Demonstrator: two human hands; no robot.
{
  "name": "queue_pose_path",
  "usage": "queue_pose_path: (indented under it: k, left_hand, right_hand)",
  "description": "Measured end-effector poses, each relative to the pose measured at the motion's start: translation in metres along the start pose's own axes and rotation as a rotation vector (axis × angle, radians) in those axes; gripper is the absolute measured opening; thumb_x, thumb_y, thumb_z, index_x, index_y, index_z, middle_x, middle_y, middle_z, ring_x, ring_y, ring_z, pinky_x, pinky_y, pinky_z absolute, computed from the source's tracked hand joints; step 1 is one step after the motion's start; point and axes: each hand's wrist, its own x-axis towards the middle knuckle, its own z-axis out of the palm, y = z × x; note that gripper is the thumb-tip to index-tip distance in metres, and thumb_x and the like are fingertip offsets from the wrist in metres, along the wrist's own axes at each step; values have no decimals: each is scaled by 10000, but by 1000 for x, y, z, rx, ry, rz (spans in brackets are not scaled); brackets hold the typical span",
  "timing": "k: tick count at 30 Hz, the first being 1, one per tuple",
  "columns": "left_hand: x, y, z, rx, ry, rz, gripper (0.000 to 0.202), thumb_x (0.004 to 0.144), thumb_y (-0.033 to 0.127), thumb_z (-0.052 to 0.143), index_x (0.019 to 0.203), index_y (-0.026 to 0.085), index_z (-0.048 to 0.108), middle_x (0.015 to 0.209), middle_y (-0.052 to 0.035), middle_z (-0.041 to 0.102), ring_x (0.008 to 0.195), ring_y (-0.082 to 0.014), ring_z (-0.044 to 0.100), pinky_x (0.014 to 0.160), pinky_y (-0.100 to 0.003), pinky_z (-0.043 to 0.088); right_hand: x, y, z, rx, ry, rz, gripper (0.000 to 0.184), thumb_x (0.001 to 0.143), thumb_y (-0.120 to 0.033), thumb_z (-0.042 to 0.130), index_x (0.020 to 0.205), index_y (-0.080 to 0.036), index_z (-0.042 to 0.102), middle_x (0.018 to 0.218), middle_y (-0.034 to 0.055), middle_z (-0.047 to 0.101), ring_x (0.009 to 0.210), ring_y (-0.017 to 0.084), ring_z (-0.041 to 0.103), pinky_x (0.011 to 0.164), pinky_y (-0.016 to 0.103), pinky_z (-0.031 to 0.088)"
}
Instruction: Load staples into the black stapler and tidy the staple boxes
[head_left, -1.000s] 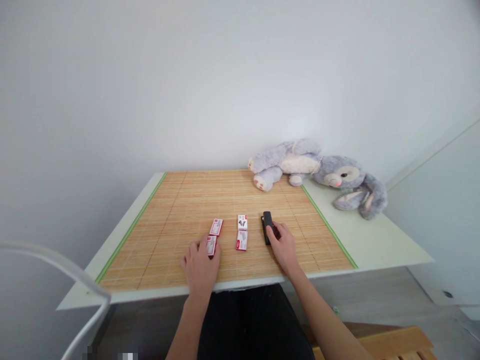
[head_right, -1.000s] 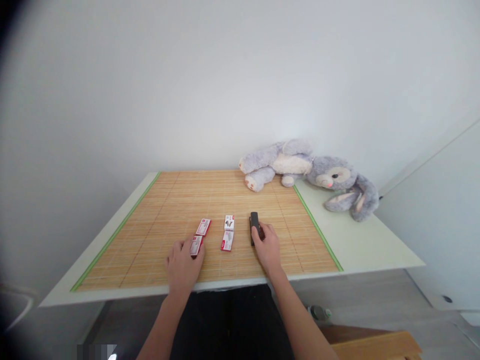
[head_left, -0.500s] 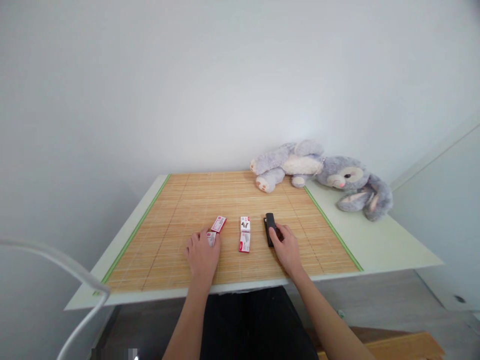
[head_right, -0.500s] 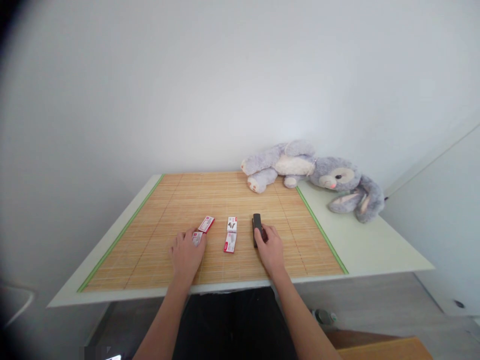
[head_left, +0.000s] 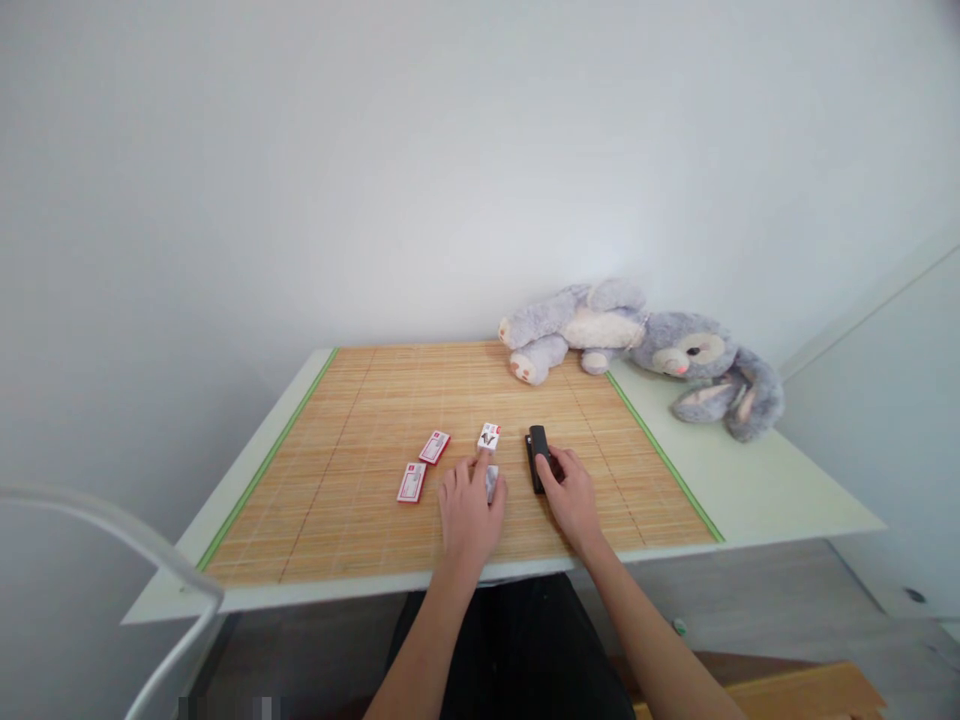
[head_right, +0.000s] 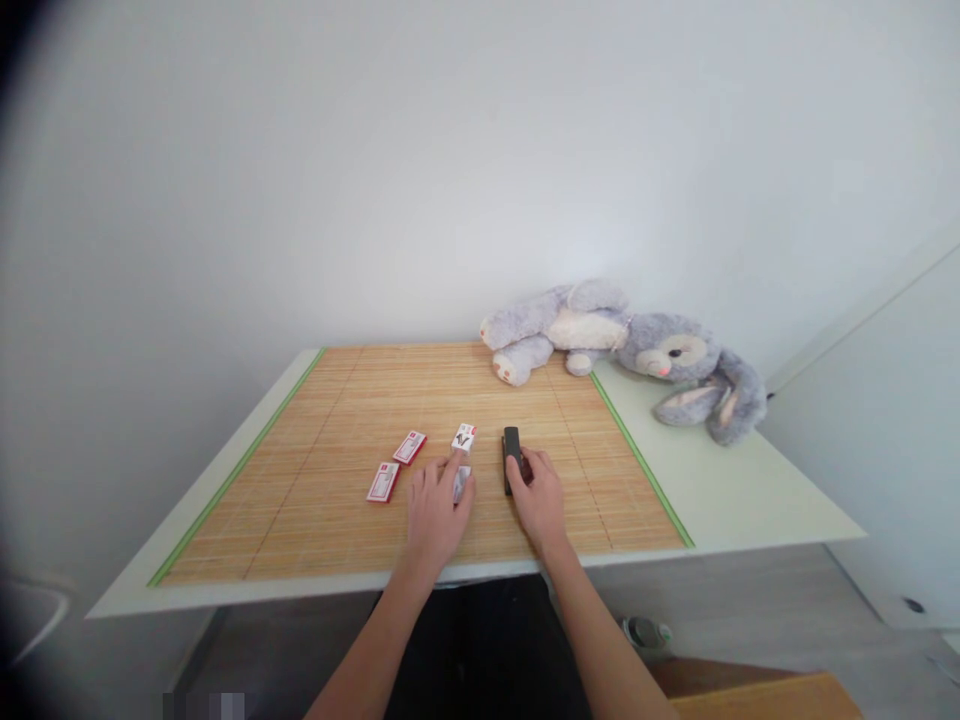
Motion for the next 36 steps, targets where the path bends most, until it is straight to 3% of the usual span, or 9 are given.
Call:
queue_pose_path:
  k: [4, 7, 10, 16, 21, 28, 36]
  left_hand:
    - [5, -4, 3, 23, -1, -29, 559, 984, 434, 592, 1511, 284, 479, 1295, -112, 590, 1190, -309, 532, 1021, -465, 416]
    - [-1, -10, -1, 13, -30, -54, 406, 982, 425, 596, 1340, 232, 587, 1214, -110, 602, 1159, -302, 545, 988, -450, 433]
    - [-10, -20, -10, -10, -88, 2, 260, 975, 412, 623, 1187, 265, 652, 1135, -63, 620, 1101, -267, 568, 964, -416, 454]
    - [-31, -29, -27, -47, -163, 189, 395, 932, 432, 708, 1310, 339, 640, 1373, -48, 586, 1249, -275, 534, 1060, -448, 440]
    - [-44, -20, -27, 51, -54, 136, 492, 1005, 442, 589, 1481, 330, 543, 1568, -88, 473, 1399, -324, 448, 1125, -518, 392]
    - [-43, -19, -19, 120, -1, 76, 573, 1005, 474, 566, 1553, 331, 476, 1595, -107, 456, 1385, -355, 453, 1100, -543, 393]
    - [-43, -16, -18, 98, -21, 22, 451, 991, 503, 564, 1403, 327, 609, 1558, -102, 497, 1354, -380, 454, 1099, -587, 364]
  right_hand:
    - [-1, -1, 3, -8, -3, 7, 476, 978, -562, 586, 1278, -203, 672, 1075, 103, 702, 921, 270, 650, 843, 402, 516]
    - [-3, 1, 3, -18, -36, 18, 531, 936, -528, 653, 1341, -190, 589, 1115, 110, 689, 946, 279, 652, 841, 411, 526]
    - [-2, 3, -4, -16, -117, -9, 393, 963, -441, 616, 1270, -195, 605, 1068, 95, 700, 908, 266, 662, 789, 392, 534]
    - [16, -9, -16, -3, -342, -234, 275, 932, -297, 668, 1200, -256, 711, 1156, 66, 729, 1096, 269, 646, 988, 419, 492]
    - [35, -26, -2, -21, -495, -372, 374, 893, -237, 743, 1258, -314, 716, 1240, 14, 747, 1142, 256, 636, 1030, 410, 450]
    - [47, -42, 12, -100, -551, -453, 399, 849, -178, 777, 1227, -297, 726, 1178, 28, 739, 1121, 256, 601, 992, 390, 424]
    - [54, -72, 48, -172, -569, -532, 312, 825, -397, 867, 1082, -245, 774, 1089, 70, 640, 1084, 274, 529, 949, 403, 413]
